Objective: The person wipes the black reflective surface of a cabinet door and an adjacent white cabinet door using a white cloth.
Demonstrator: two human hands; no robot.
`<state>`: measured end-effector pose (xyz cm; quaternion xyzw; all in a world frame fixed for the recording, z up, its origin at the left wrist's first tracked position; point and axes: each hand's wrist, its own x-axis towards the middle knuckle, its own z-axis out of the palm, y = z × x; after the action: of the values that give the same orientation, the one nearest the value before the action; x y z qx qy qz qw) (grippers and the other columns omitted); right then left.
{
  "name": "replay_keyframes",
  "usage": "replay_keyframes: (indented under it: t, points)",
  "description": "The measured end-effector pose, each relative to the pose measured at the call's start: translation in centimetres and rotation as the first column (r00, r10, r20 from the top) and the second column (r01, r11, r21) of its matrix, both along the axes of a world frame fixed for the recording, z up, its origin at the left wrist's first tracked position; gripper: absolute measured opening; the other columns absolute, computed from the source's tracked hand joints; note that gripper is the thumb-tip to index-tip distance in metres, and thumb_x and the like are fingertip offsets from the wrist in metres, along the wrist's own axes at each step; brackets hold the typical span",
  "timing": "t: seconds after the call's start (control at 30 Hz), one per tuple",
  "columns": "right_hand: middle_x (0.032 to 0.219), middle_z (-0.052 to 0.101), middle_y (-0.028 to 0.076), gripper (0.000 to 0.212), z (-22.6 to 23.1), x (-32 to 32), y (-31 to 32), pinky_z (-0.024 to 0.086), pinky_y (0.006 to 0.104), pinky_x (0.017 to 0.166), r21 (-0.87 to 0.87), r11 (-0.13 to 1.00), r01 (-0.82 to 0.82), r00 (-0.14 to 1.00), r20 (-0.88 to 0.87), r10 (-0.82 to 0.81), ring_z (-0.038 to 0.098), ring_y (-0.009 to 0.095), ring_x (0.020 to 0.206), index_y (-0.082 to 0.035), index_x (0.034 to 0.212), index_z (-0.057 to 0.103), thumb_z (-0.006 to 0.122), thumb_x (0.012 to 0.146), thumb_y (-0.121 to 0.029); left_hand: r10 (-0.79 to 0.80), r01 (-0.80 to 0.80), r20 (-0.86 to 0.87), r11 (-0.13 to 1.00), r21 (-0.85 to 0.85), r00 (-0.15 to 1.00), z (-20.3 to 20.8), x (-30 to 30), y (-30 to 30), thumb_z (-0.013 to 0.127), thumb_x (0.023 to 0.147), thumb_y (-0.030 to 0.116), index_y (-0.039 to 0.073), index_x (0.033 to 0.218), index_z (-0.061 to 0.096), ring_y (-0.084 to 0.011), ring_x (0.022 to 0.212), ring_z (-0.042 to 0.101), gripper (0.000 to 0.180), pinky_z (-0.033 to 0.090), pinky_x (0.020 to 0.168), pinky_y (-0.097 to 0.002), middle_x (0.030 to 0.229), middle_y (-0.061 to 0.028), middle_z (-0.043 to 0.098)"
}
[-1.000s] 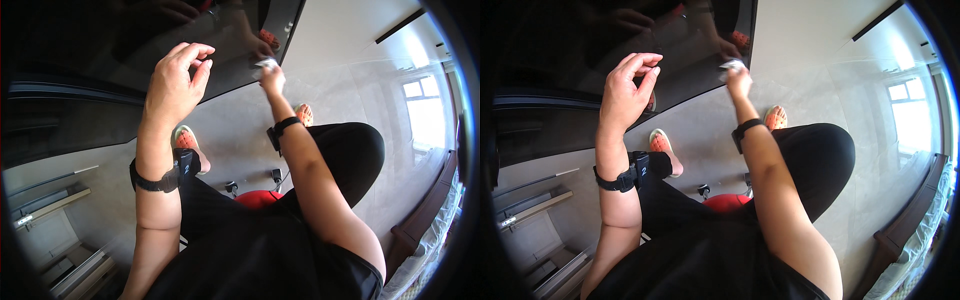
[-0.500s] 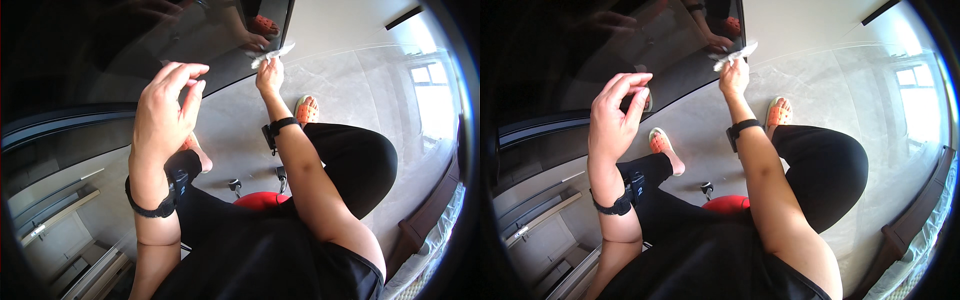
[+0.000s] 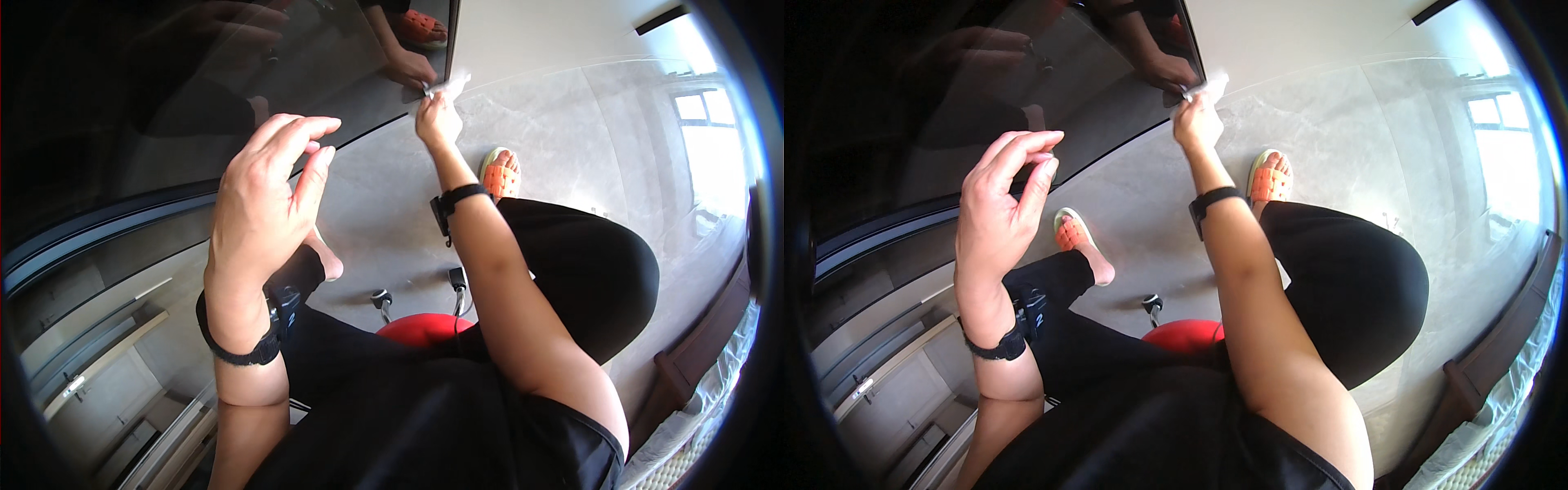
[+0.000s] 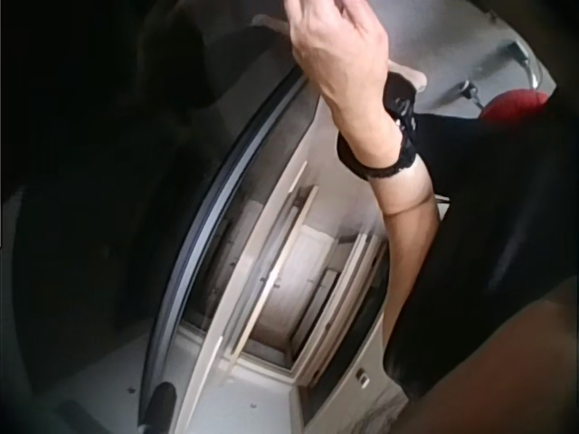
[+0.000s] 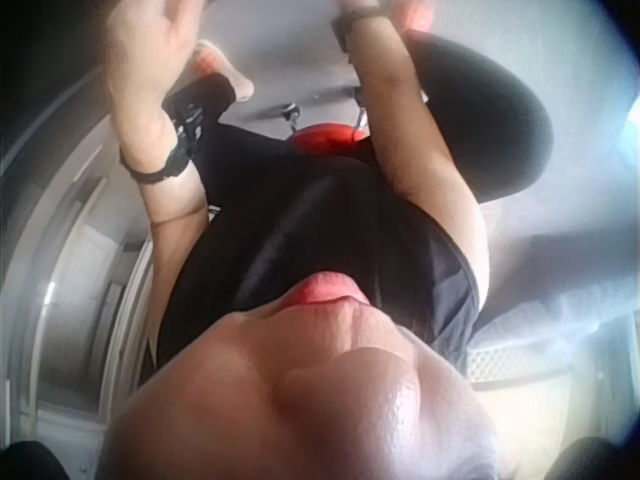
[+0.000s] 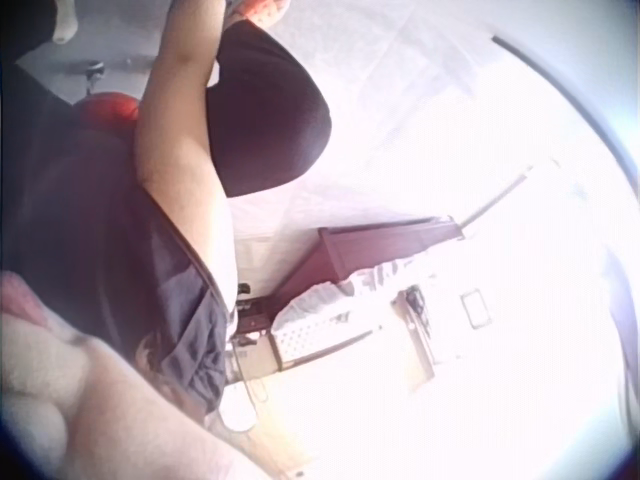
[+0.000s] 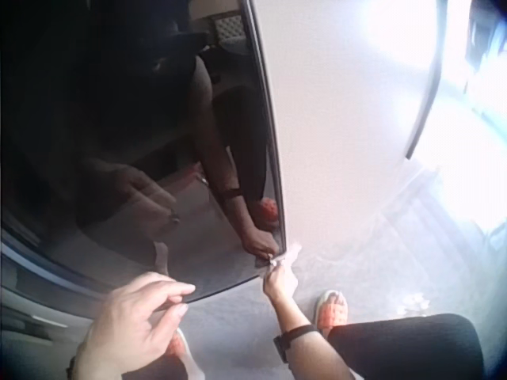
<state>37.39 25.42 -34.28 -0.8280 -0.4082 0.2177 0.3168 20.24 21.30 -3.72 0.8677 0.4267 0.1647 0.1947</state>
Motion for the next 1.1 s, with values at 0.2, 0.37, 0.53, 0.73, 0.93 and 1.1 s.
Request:
replay_keyframes:
  t: [0.2, 0.37, 0.53, 0.73, 0.93, 1.1]
  points:
    - [0.099, 0.06, 0.018, 0.028, 2.3, 0.5, -1.5, 0.047, 0.0448, 0.076, 0.243, 0.955, 0.171, 0.981, 0.048, -0.187, 0.059, 0.037, 0.089, -0.003, 0.101, 0.056, 0.054, 0.083, -0.024, 0.04, -0.039, -0.032, 0.999, 0.022, 0.999, -0.5, -0.8, 0.0, 0.06, 0.083, 0.001, 0.0, 0.103, 0.062, -0.017, 0.079, 0.063, 0.02, 0.048, 0.071, -0.0256, 0.091, -0.0098, 0.061]
    - [0.11, 0.051, 0.023, 0.039, 5.1, 0.1, 0.2, 0.046, 0.045, 0.08, 0.511, 0.857, -0.066, 0.967, 0.245, -0.071, 0.054, 0.04, 0.095, -0.002, 0.103, 0.048, 0.065, 0.072, -0.016, 0.03, -0.03, -0.012, 1.0, 0.002, 0.999, 0.1, 0.0, 0.1, 0.061, 0.083, 0.001, 0.0, 0.103, 0.062, -0.0163, 0.08, 0.063, 0.02, 0.048, 0.072, -0.0256, 0.089, -0.0094, 0.061]
    - [0.105, 0.057, 0.028, 0.031, -4.1, 1.3, -0.4, 0.045, 0.047, 0.084, -0.034, 0.989, -0.143, 0.983, 0.112, 0.146, 0.056, 0.043, 0.096, 0.001, 0.105, 0.054, 0.049, 0.085, -0.022, 0.033, -0.033, -0.046, 0.999, 0.005, 0.998, 0.0, -0.4, 0.1, 0.06, 0.083, 0.001, 0.001, 0.104, 0.062, -0.0165, 0.079, 0.063, 0.021, 0.048, 0.072, -0.026, 0.089, -0.0092, 0.062]
    - [0.089, 0.057, 0.027, 0.023, -7.2, 3.8, -0.3, 0.043, 0.048, 0.079, 0.143, 0.937, 0.318, 0.947, -0.099, -0.307, 0.054, 0.044, 0.088, 0.005, 0.097, 0.052, 0.049, 0.085, -0.015, 0.059, -0.059, -0.002, 0.998, -0.038, 0.998, -0.7, -2.0, -0.7, 0.061, 0.082, 0.006, 0.002, 0.102, 0.06, -0.0227, 0.078, 0.062, 0.02, 0.05, 0.068, -0.0313, 0.091, -0.0111, 0.061]
    - [0.108, 0.051, 0.029, 0.025, -3.0, 1.6, 0.5, 0.044, 0.0487, 0.084, 0.235, 0.96, 0.153, 0.988, -0.003, -0.156, 0.055, 0.046, 0.094, 0.005, 0.104, 0.047, 0.046, 0.085, -0.011, 0.063, -0.066, -0.077, 0.997, -0.033, 0.995, -0.6, -2.1, -0.8, 0.061, 0.081, 0.001, 0.0, 0.104, 0.062, -0.0183, 0.081, 0.063, 0.023, 0.049, 0.074, -0.0276, 0.093, -0.0101, 0.062]
    - [0.1, 0.061, 0.023, 0.031, -7.2, -2.0, -2.8, 0.044, 0.0444, 0.089, -0.221, 0.894, -0.391, 0.915, 0.015, 0.404, 0.059, 0.038, 0.096, -0.002, 0.106, 0.059, 0.044, 0.088, -0.023, 0.037, -0.04, -0.066, 0.998, -0.049, 0.997, -1.0, -1.5, -0.5, 0.062, 0.081, 0.004, 0.002, 0.104, 0.061, -0.0216, 0.08, 0.062, 0.022, 0.049, 0.071, -0.0299, 0.092, -0.0113, 0.061]
